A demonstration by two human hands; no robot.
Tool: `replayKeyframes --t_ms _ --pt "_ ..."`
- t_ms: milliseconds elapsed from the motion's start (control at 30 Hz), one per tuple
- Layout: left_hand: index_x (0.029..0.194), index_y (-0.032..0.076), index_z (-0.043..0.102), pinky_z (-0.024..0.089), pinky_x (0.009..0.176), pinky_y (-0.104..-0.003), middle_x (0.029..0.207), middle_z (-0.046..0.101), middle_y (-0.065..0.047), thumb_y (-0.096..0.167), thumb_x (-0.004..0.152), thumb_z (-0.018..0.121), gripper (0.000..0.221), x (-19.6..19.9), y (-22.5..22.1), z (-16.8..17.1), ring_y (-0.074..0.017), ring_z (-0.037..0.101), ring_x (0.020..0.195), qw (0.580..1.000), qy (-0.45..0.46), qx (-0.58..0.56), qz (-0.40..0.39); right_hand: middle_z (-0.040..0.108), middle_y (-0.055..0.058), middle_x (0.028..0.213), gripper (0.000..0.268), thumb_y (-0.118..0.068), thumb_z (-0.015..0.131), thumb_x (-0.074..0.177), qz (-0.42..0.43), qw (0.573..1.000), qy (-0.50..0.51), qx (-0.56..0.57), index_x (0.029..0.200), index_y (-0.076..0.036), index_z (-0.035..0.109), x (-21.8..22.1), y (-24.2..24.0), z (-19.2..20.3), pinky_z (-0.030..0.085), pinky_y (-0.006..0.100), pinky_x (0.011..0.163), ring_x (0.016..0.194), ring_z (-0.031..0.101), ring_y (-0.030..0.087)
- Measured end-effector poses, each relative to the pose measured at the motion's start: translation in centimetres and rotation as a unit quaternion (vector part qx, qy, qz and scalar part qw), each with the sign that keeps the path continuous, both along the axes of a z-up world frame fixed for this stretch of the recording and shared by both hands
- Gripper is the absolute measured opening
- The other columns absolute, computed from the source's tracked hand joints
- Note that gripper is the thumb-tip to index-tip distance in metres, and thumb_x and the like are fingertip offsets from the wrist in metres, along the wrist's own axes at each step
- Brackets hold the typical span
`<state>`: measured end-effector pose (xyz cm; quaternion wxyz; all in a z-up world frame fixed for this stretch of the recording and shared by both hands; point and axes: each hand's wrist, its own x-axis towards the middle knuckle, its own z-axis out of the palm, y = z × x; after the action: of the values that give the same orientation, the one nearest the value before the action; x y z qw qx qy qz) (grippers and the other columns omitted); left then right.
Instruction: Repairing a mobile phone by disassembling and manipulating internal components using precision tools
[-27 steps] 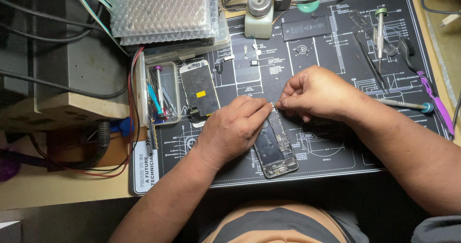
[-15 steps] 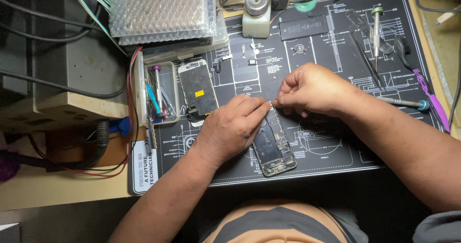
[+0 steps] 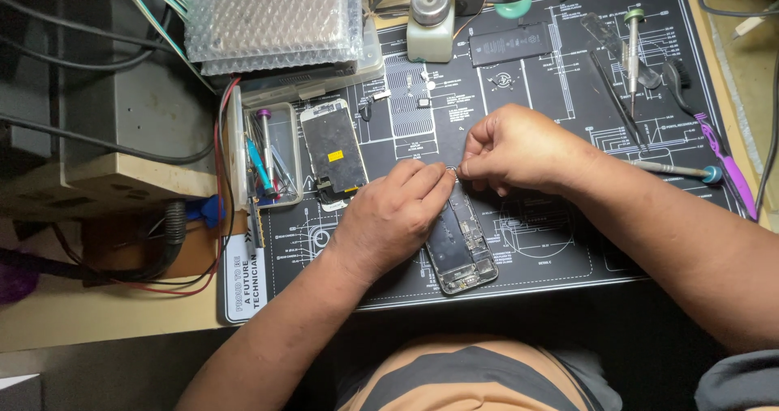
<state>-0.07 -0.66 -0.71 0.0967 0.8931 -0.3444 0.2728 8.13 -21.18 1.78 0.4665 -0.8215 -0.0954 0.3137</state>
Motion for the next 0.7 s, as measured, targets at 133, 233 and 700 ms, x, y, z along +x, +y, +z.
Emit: replayKeyframes --t_ms 133,233,700 --pt "0.107 0.013 0.068 0.054 0.061 -0.023 0.101 0.064 0.001 0.012 0.096 0.05 0.021 -0.01 -0.1 0.43 -0.0173 0.064 0.095 1.0 -0.005 0.015 0.0 0.066 0.014 0.049 0.013 -0.008 0.077 0.075 0.003 1.0 0.01 0.009 0.072 0.004 0.073 0.0 -0.23 -0.22 0.042 0.026 0.036 0.032 0.058 0.017" --pt "0.108 0.013 0.068 0.054 0.061 -0.023 0.102 0.064 0.001 0.011 0.096 0.049 0.022 -0.39 -0.16 0.59 -0.0176 0.064 0.095 1.0 -0.008 0.025 0.004 0.066 0.015 0.05 0.014 -0.007 0.075 0.077 0.001 1.0 0.013 0.02 0.072 0.006 0.072 -0.21 -0.19 -0.13 0.042 0.025 0.036 0.033 0.058 0.018" --pt "0.111 0.011 0.068 0.057 0.064 -0.024 0.104 0.064 -0.002 0.014 0.098 0.052 0.021 -0.4 -0.15 0.3 -0.0203 0.066 0.1 1.0 0.021 -0.019 0.008 0.067 0.02 0.051 0.016 -0.007 0.073 0.078 -0.014 0.998 0.044 0.038 0.07 0.007 0.07 0.5 0.0 -0.31 0.036 0.023 0.03 0.032 0.059 0.018"
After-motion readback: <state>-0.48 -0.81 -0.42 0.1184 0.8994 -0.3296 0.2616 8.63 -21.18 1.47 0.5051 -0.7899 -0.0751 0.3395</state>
